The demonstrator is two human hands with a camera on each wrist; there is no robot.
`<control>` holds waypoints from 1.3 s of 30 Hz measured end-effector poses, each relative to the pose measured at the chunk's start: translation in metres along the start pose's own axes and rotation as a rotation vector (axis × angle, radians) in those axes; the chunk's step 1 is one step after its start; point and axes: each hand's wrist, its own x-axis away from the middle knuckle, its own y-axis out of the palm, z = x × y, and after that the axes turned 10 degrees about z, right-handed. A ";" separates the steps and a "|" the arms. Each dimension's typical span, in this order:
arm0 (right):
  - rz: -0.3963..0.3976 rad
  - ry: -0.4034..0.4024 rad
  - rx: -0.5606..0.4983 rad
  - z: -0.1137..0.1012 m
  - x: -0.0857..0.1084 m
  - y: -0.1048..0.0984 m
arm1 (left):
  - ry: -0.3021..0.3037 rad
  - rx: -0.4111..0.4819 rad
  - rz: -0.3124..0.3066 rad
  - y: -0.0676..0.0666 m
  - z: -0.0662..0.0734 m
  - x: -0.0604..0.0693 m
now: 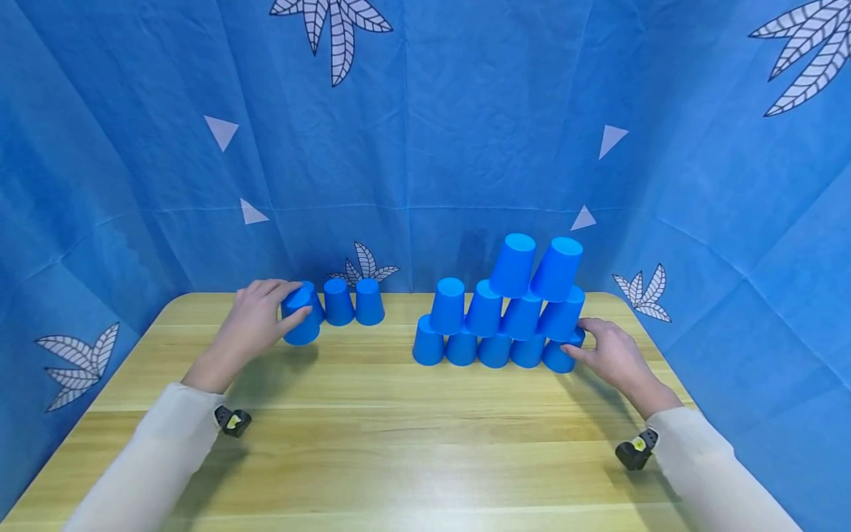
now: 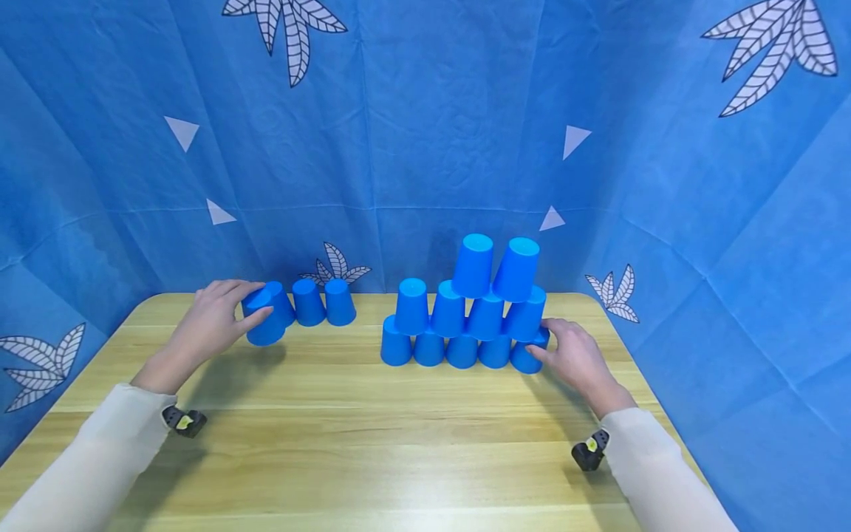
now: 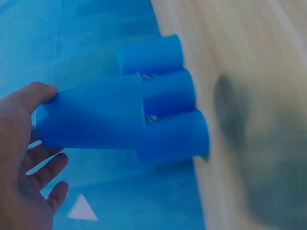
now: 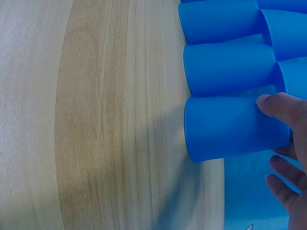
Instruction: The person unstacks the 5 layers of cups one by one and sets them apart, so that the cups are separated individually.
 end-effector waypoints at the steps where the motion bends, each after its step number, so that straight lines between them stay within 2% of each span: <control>1: 0.001 -0.002 0.001 0.000 0.000 0.000 | -0.014 -0.005 -0.007 0.001 -0.004 0.002; 6: 0.007 -0.011 -0.001 -0.001 -0.001 0.000 | -0.087 -0.010 -0.048 0.008 -0.026 0.008; 10: 0.000 -0.008 -0.004 0.001 0.000 0.000 | -0.126 0.001 -0.058 0.014 -0.043 0.010; 19: 0.000 -0.003 0.001 0.002 0.001 0.000 | -0.187 0.011 -0.083 0.027 -0.071 0.005; 30: 0.037 -0.035 0.001 0.003 0.001 0.001 | -0.252 0.040 -0.097 0.041 -0.091 -0.008; 39: 0.035 -0.035 -0.003 0.002 0.000 0.001 | -0.249 0.047 -0.132 0.049 -0.091 -0.021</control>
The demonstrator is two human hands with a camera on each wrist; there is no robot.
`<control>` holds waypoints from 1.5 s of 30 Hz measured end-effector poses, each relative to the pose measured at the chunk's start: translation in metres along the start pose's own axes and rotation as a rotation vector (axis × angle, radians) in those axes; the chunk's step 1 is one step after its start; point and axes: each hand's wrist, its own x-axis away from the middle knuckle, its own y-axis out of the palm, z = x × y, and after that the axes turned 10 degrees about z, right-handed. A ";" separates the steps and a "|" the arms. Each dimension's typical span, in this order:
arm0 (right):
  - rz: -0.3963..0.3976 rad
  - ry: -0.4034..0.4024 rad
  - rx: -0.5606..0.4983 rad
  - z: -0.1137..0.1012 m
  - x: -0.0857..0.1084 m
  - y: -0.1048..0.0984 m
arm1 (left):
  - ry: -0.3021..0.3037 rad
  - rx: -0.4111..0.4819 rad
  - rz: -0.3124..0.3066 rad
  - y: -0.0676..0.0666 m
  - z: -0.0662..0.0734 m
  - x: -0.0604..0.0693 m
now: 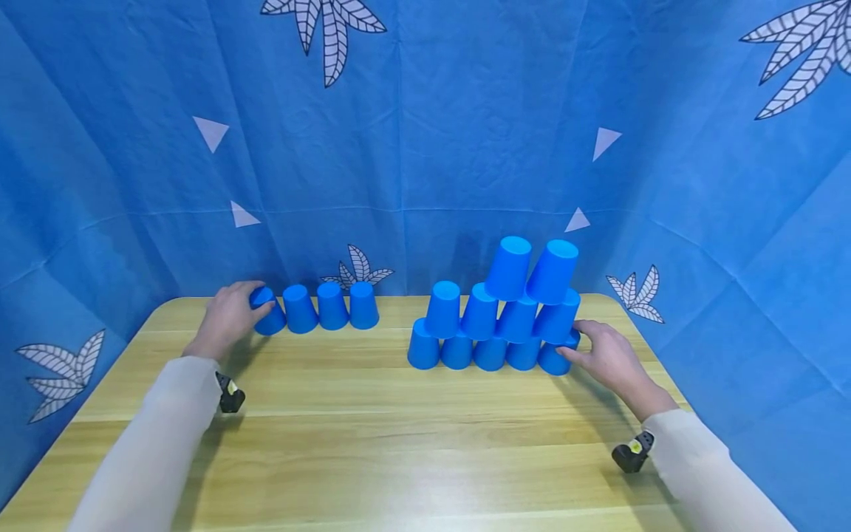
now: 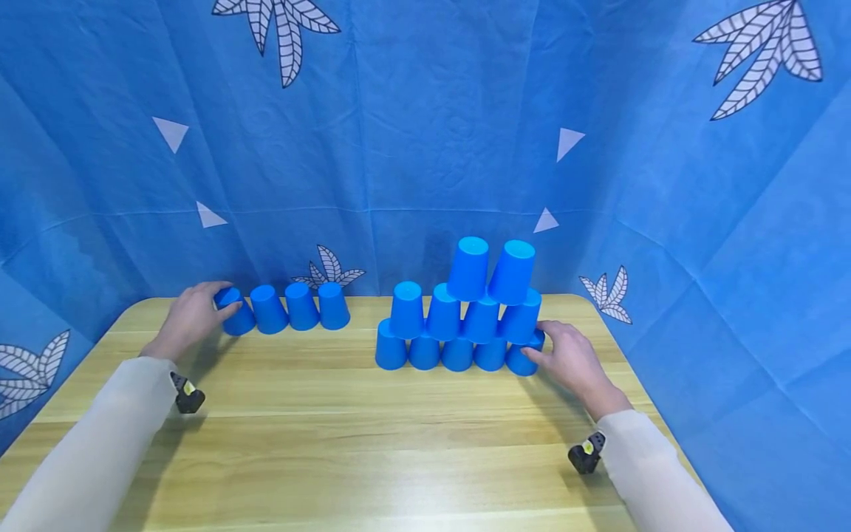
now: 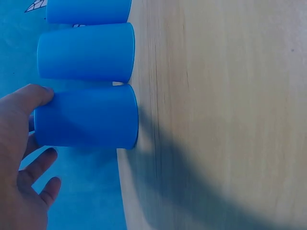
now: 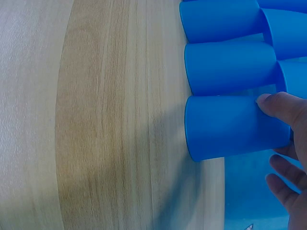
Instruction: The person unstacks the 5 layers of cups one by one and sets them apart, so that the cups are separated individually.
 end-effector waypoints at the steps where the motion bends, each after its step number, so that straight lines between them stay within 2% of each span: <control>1: -0.002 0.001 0.000 0.000 0.000 0.000 | 0.000 -0.001 -0.006 0.000 0.001 -0.001; 13: -0.002 0.001 -0.008 0.000 0.001 -0.001 | -0.011 0.000 -0.098 -0.003 -0.003 -0.004; 17: 0.000 0.001 -0.005 0.000 0.001 -0.001 | 0.002 0.002 -0.087 -0.007 0.001 -0.004; 23: -0.001 -0.001 -0.001 -0.001 0.001 -0.001 | 0.071 -0.002 -0.028 -0.017 0.012 -0.006; 28: -0.003 -0.001 0.000 0.000 0.001 0.000 | 0.106 -0.013 0.004 -0.028 0.033 -0.007; 36: -0.015 0.016 0.002 0.000 0.001 0.000 | 0.208 0.000 0.064 -0.042 0.079 -0.006; 45: -0.016 0.011 0.003 -0.001 0.000 -0.001 | 0.330 0.026 0.074 -0.050 0.126 -0.005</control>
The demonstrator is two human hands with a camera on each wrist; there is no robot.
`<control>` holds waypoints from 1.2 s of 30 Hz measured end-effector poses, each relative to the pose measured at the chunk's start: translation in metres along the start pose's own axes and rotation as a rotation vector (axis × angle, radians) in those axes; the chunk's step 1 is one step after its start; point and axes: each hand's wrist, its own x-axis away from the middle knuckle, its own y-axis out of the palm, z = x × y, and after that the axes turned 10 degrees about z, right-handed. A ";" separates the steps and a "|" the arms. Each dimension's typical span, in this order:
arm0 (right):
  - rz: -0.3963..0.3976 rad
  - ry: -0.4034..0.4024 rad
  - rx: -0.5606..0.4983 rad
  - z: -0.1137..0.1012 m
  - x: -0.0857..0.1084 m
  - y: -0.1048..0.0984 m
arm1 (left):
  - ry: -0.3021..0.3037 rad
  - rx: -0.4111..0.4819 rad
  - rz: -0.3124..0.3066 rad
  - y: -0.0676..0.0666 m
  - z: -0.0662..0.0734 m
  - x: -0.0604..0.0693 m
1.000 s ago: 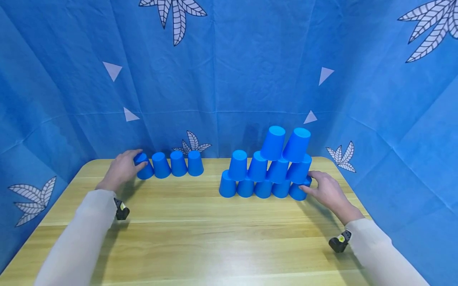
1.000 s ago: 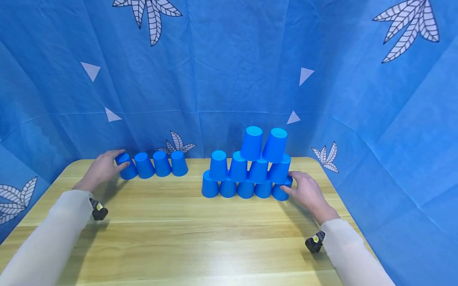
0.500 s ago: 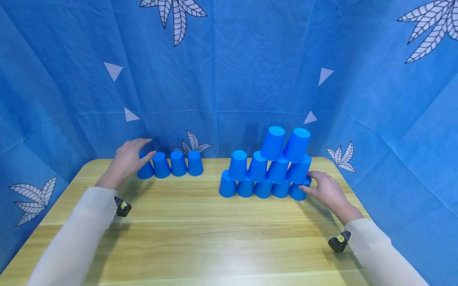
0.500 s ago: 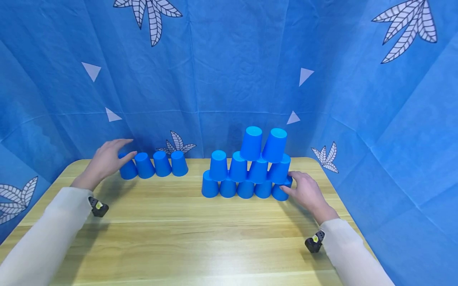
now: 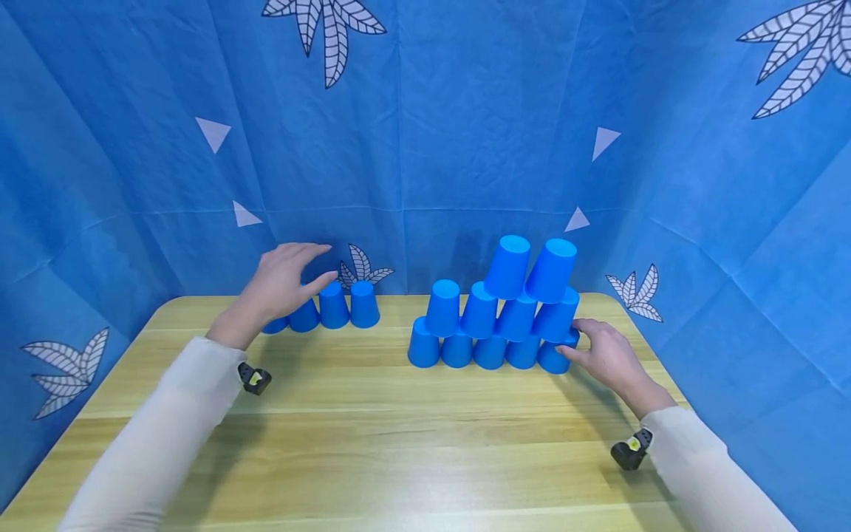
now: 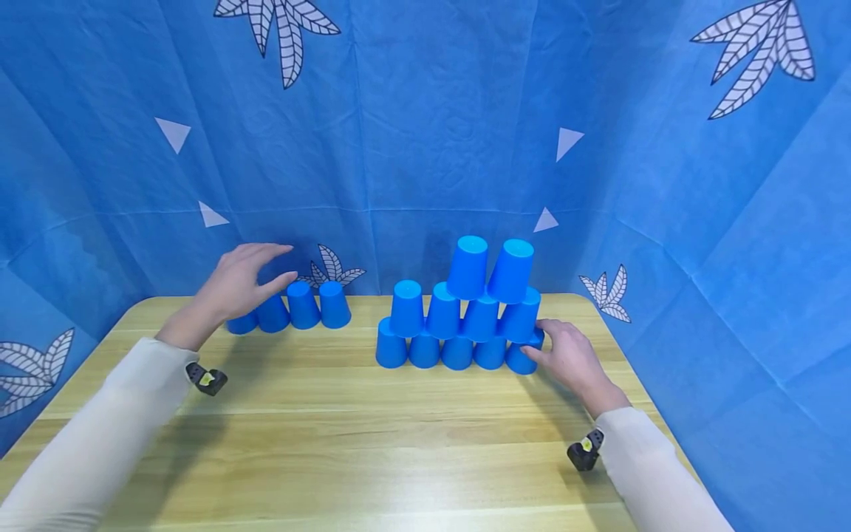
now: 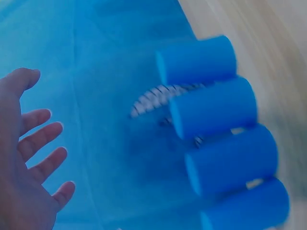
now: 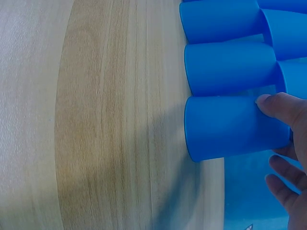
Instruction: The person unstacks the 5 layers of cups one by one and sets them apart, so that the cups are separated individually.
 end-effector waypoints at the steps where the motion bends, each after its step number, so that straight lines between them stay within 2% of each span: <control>1: 0.000 0.001 0.001 0.000 0.000 0.000 | 0.013 0.004 -0.004 -0.001 0.006 -0.002; 7: 0.000 0.002 0.001 0.000 0.000 0.000 | 0.095 0.031 -0.016 -0.003 0.042 -0.012; 14: -0.006 0.006 -0.005 0.000 0.000 0.000 | 0.186 0.043 -0.034 0.003 0.084 -0.026; 23: -0.007 0.014 -0.010 0.000 0.000 0.000 | 0.219 0.067 -0.129 0.009 0.136 -0.047; 30: -0.003 0.008 -0.011 0.001 -0.001 0.000 | 0.264 0.043 -0.093 0.017 0.172 -0.063; 36: -0.001 0.005 -0.011 0.001 -0.001 0.000 | 0.275 0.042 -0.071 0.029 0.193 -0.075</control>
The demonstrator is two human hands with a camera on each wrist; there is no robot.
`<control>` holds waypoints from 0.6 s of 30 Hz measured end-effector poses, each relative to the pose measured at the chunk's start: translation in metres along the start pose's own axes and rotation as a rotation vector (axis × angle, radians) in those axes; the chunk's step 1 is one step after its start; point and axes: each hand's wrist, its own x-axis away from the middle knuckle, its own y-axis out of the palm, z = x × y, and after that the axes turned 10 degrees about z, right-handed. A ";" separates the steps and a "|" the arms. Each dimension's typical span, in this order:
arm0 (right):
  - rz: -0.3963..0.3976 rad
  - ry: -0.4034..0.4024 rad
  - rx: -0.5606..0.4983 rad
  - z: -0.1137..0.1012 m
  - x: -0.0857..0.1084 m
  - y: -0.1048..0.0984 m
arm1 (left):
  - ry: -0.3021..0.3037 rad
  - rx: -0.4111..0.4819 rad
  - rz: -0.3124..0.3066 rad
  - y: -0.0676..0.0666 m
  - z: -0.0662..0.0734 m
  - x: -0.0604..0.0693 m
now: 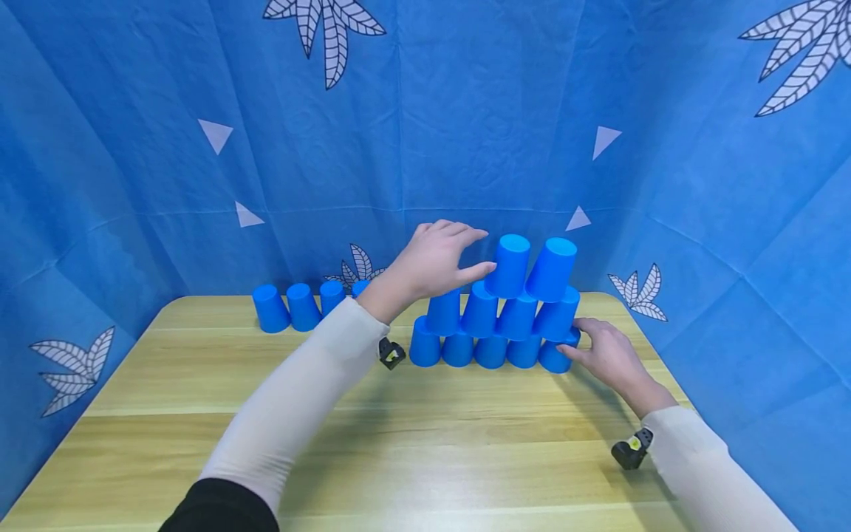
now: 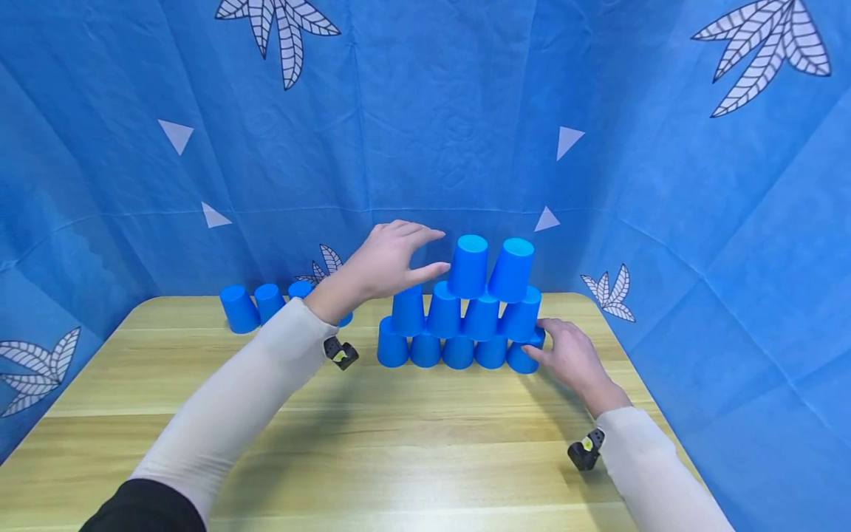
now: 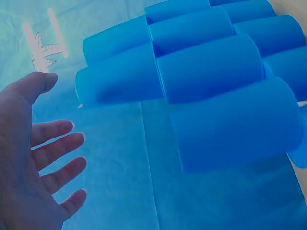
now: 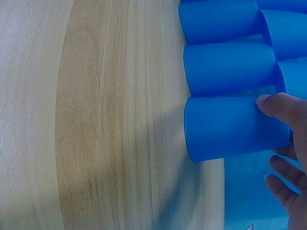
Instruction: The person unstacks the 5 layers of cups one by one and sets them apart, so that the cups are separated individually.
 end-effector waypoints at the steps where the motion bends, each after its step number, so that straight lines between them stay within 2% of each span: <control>1: 0.001 -0.001 0.000 0.000 0.000 0.000 | 0.001 -0.004 -0.002 0.002 0.002 -0.003; 11: -0.018 0.010 -0.002 0.000 0.000 -0.001 | -0.021 -0.055 -0.046 0.018 0.021 -0.029; 18: -0.024 0.020 0.004 -0.001 0.000 0.000 | -0.031 -0.081 -0.022 0.027 0.028 -0.039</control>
